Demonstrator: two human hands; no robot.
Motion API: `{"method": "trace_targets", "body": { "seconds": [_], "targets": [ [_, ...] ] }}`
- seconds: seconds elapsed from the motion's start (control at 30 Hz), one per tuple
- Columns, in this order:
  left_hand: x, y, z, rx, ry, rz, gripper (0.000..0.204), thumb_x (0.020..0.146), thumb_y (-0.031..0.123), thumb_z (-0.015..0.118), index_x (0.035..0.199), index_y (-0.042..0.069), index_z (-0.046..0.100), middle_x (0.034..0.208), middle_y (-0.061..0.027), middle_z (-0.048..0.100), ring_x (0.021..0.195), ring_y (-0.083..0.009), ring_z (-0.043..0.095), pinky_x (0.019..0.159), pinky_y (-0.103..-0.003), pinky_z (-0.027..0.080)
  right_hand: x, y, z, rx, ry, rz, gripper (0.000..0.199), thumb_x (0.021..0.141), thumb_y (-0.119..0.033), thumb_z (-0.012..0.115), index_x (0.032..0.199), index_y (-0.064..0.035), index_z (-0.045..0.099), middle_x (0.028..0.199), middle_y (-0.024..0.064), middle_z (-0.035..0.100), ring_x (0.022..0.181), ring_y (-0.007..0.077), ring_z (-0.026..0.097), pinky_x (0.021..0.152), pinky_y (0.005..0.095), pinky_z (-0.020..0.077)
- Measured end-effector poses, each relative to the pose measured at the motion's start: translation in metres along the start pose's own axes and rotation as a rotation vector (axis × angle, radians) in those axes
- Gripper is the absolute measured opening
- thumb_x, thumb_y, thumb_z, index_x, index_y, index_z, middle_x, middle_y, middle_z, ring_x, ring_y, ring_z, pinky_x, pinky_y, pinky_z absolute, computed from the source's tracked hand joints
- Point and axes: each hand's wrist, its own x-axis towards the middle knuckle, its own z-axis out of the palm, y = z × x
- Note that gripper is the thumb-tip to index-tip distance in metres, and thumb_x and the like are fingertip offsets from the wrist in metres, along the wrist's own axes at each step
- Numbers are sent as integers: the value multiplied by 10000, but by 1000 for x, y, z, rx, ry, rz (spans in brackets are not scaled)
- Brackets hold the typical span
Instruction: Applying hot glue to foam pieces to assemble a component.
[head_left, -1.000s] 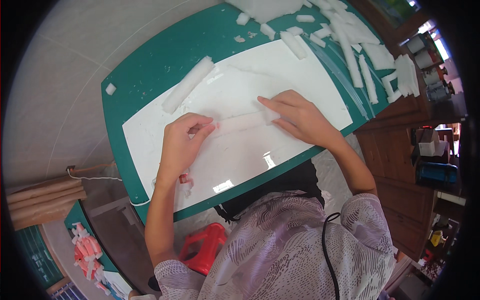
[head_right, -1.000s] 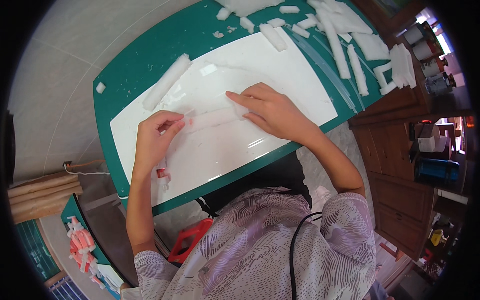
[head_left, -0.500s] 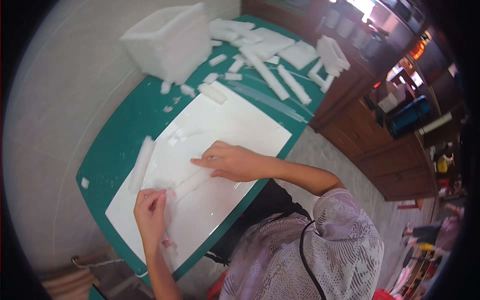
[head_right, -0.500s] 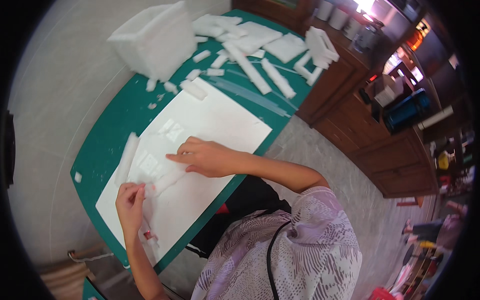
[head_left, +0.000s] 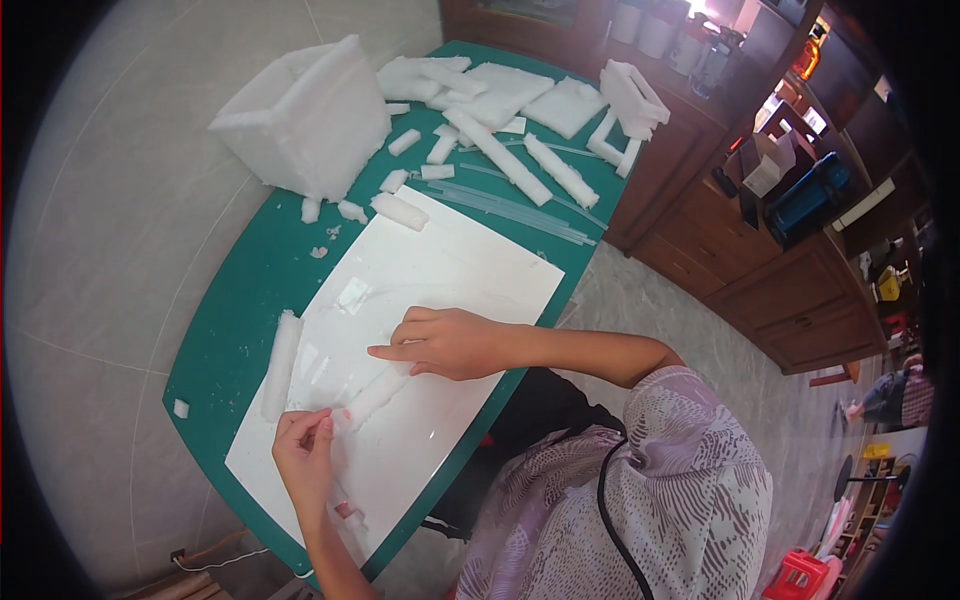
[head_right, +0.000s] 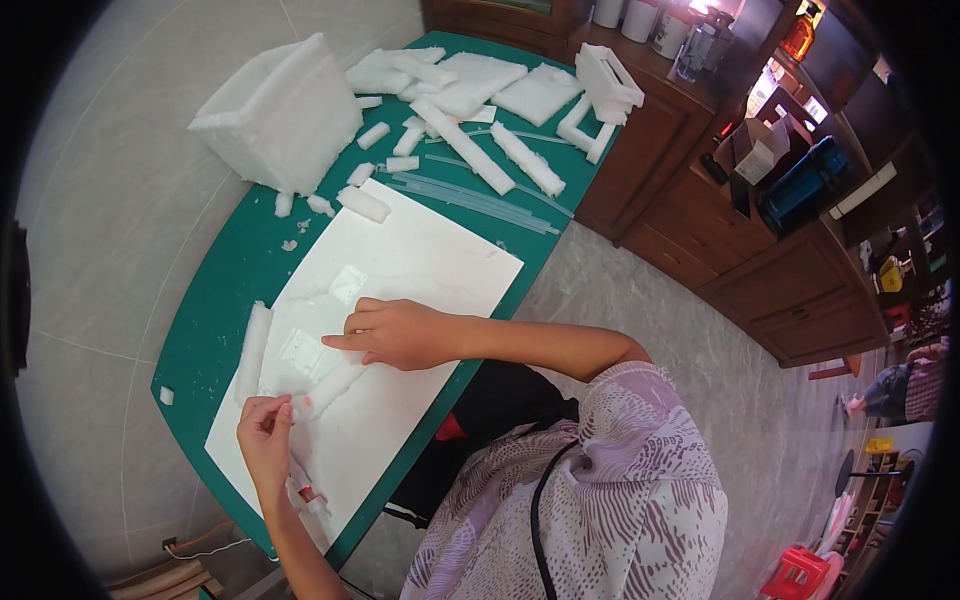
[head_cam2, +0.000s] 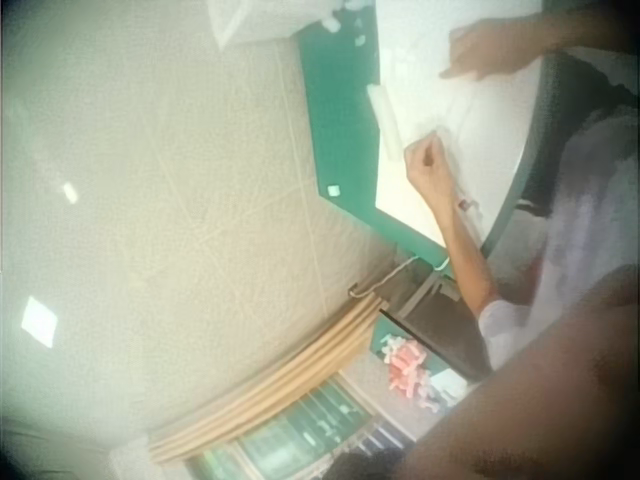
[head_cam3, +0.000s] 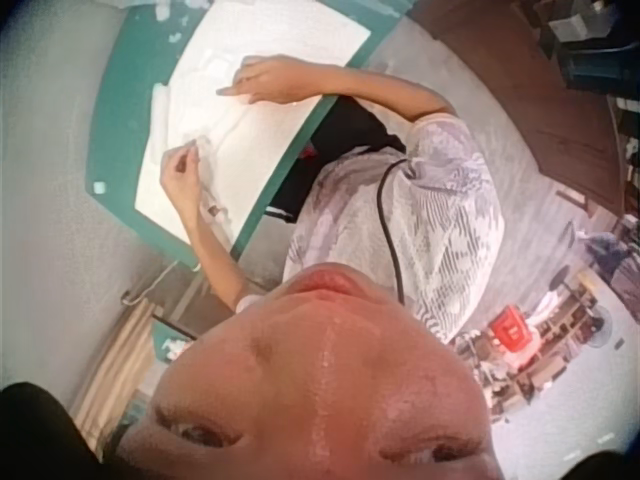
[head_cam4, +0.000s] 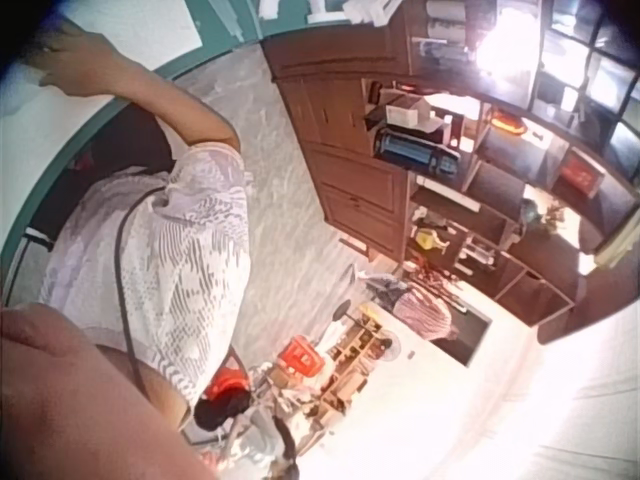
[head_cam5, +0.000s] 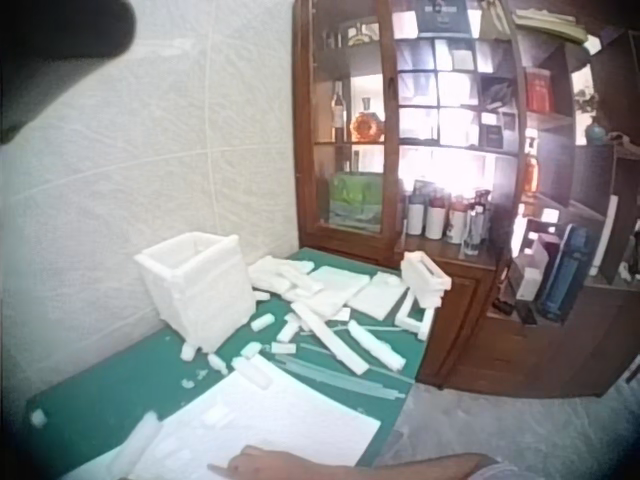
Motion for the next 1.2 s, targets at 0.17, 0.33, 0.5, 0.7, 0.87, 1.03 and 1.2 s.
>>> {"method": "trace_targets", "body": {
  "seconds": [0.17,0.33,0.5,0.7,0.87,1.03,1.2],
  "targets": [
    [0,-1,-1,29,-19,21,111,875,-6,646,968,-48,688,915,-57,567,752,-118,579,682,-225,479,-1,1,2,11,25,-4,557,855,-155,678,1379,-98,496,1087,74,594,1026,238,522,835,307,490],
    [0,0,0,34,-20,20,107,883,-4,637,970,-47,683,919,-56,564,740,-113,569,681,-225,473,-3,0,1,24,69,-24,540,859,-157,672,1367,-81,506,1065,75,587,1011,233,514,815,305,489],
    [0,1,0,63,-17,21,103,881,-4,638,964,-43,683,915,-55,564,739,-113,573,679,-226,473,-4,2,2,27,62,-35,546,859,-157,673,1372,-79,501,1069,75,585,1011,232,514,805,306,492],
    [0,1,1,53,-5,4,109,863,-22,647,958,-56,687,907,-61,564,765,-127,587,688,-228,485,-5,4,3,23,74,-43,552,852,-159,678,1369,-80,504,1055,78,587,1003,229,519,782,307,495],
    [3,0,3,54,-13,15,111,860,-21,651,960,-56,686,914,-66,566,774,-130,587,693,-230,489,-6,6,3,13,81,-41,555,846,-154,682,1366,-79,506,1032,72,586,994,226,522,777,307,494],
    [1,-1,2,53,10,33,110,855,-25,654,955,-55,687,923,-73,571,785,-136,589,698,-234,495,-2,5,4,6,59,-33,551,846,-149,679,1364,-79,507,1021,63,586,976,225,521,772,310,492],
    [1,1,5,70,9,60,110,849,-28,655,952,-50,689,923,-75,572,794,-146,592,705,-242,504,-8,8,5,-21,100,-37,558,840,-141,679,1366,-80,502,1017,61,586,955,226,524,771,308,490]
  ]
}}
